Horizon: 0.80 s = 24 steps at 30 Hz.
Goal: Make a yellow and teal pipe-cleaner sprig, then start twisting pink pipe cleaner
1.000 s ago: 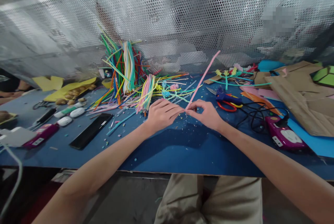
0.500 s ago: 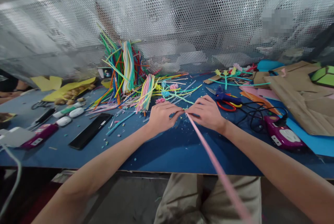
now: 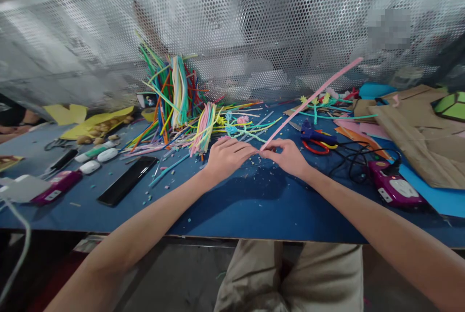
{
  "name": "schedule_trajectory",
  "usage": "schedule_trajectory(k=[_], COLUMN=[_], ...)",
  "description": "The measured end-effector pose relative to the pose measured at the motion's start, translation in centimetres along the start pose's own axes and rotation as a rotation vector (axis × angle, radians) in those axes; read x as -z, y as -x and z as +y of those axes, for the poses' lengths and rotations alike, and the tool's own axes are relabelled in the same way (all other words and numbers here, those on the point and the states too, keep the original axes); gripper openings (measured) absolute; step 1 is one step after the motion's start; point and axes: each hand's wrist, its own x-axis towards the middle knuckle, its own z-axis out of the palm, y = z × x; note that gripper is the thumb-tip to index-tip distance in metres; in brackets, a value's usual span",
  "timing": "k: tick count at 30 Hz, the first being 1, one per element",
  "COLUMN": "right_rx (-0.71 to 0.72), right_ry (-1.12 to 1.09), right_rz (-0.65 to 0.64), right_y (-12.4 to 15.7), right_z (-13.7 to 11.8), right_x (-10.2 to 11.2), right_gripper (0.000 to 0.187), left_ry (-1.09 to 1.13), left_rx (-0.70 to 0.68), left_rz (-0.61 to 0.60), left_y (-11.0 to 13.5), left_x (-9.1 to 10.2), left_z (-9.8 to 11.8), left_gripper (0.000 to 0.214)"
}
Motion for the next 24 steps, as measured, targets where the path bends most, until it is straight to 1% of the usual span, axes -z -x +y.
schedule_trajectory(k=[3,6,12,16,19,24], right_rx=[-0.06,-0.064,-0.018,0.013,0.106,0.427], right_ry=[-0.085,-0.102,-0.051,-0.027,0.071,0.429], right_rz=[-0.1,-0.143,-0.1,-0.05,-0.012,0.036], right_y=[0.0,0.0,-0.2,0.0,0.0,0.0], right_z=[-0.3,-0.5,-0.1,0.1,0.2,0.4], right_x=[0.3,0.5,0.5,0.3,0.4,0.8], right_gripper=[0.023,0.024,0.027,0.027,0.025,0.015], left_ry=[-0.079,-0.106,-0.089,-0.024,0.047,0.151], left_rx=[-0.081,-0.121,-0.087,-0.038,0.011,0.164], left_rz=[0.0,0.006,0.009,0.027,0.031,0.009], left_y=[-0.1,-0.2,-0.2,-0.1,-0.1,-0.3], left_x=[0.5,0.7,0.5,0.4,0.3,0.2], left_z=[-0.1,-0.1,0.3,0.5,0.7,1.4], left_gripper=[0.025,0.024,0.022,0.02,0.019,0.021])
